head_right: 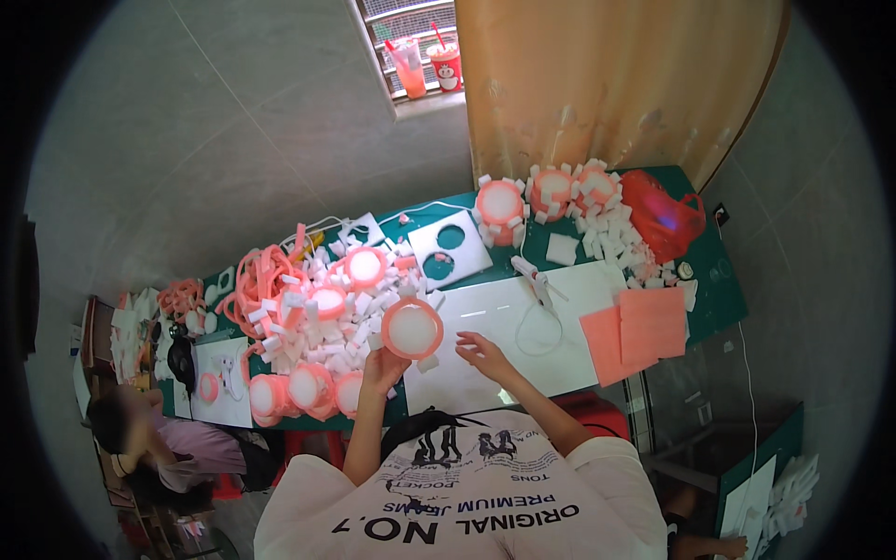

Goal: The person crafts foam objects by applying glue to foam pieces with a hot glue gun and joining them together by hand.

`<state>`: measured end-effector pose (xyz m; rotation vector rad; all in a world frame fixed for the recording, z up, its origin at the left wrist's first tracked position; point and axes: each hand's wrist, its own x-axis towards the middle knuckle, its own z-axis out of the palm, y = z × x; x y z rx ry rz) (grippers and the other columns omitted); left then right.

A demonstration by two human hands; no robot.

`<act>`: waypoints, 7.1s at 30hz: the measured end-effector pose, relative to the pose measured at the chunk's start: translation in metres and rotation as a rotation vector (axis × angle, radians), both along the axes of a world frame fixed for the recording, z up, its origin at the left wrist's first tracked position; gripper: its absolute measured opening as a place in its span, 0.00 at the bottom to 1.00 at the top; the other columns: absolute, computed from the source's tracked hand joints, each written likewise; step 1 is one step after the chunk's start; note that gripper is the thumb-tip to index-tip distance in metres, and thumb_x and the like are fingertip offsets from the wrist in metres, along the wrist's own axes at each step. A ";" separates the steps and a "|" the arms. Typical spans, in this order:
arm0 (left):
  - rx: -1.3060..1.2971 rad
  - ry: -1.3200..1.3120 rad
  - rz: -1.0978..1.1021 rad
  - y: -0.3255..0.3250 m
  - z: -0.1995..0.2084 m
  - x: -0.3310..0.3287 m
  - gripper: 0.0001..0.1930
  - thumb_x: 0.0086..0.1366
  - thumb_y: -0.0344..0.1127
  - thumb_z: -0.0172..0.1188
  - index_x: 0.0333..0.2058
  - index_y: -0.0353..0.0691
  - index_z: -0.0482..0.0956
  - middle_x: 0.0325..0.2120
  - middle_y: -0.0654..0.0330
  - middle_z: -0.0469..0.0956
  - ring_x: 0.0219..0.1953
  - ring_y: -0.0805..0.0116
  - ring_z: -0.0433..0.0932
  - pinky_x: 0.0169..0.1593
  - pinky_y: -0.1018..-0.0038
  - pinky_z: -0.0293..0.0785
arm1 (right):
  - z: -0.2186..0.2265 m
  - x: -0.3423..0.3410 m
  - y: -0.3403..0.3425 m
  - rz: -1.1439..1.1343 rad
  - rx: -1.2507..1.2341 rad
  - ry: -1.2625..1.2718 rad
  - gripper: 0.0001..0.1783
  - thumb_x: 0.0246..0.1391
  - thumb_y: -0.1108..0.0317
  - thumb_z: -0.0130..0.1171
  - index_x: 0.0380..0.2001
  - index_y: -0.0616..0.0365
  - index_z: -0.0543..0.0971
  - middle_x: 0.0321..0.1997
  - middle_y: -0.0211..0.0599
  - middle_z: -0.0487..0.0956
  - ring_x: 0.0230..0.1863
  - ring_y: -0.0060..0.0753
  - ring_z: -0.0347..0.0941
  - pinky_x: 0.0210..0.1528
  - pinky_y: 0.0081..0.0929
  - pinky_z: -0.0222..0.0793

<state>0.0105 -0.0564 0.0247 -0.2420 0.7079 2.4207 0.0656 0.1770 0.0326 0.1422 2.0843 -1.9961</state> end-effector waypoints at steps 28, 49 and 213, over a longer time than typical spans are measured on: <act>-1.510 1.421 -0.051 0.044 -0.002 -0.007 0.22 0.38 0.31 0.64 0.37 0.39 0.72 0.35 0.56 0.71 0.40 0.58 0.68 0.42 0.67 0.64 | -0.029 -0.041 -0.019 0.070 0.684 0.664 0.14 0.32 0.74 0.57 0.30 0.60 0.72 0.29 0.40 0.69 0.35 0.42 0.64 0.37 0.31 0.63; -1.477 1.347 -0.086 0.057 -0.020 -0.034 0.14 0.44 0.29 0.59 0.33 0.34 0.73 0.28 0.52 0.73 0.35 0.55 0.70 0.38 0.68 0.67 | -0.050 -0.007 0.063 -0.723 0.814 0.452 0.15 0.33 0.70 0.59 0.28 0.58 0.68 0.29 0.41 0.67 0.33 0.42 0.62 0.36 0.34 0.58; -1.563 1.040 -0.064 0.036 -0.031 -0.021 0.16 0.37 0.34 0.64 0.30 0.37 0.76 0.30 0.55 0.74 0.32 0.58 0.72 0.36 0.68 0.68 | -0.002 -0.029 -0.020 -0.030 0.862 0.571 0.27 0.34 0.71 0.60 0.44 0.50 0.69 0.50 0.41 0.62 0.48 0.43 0.58 0.46 0.36 0.55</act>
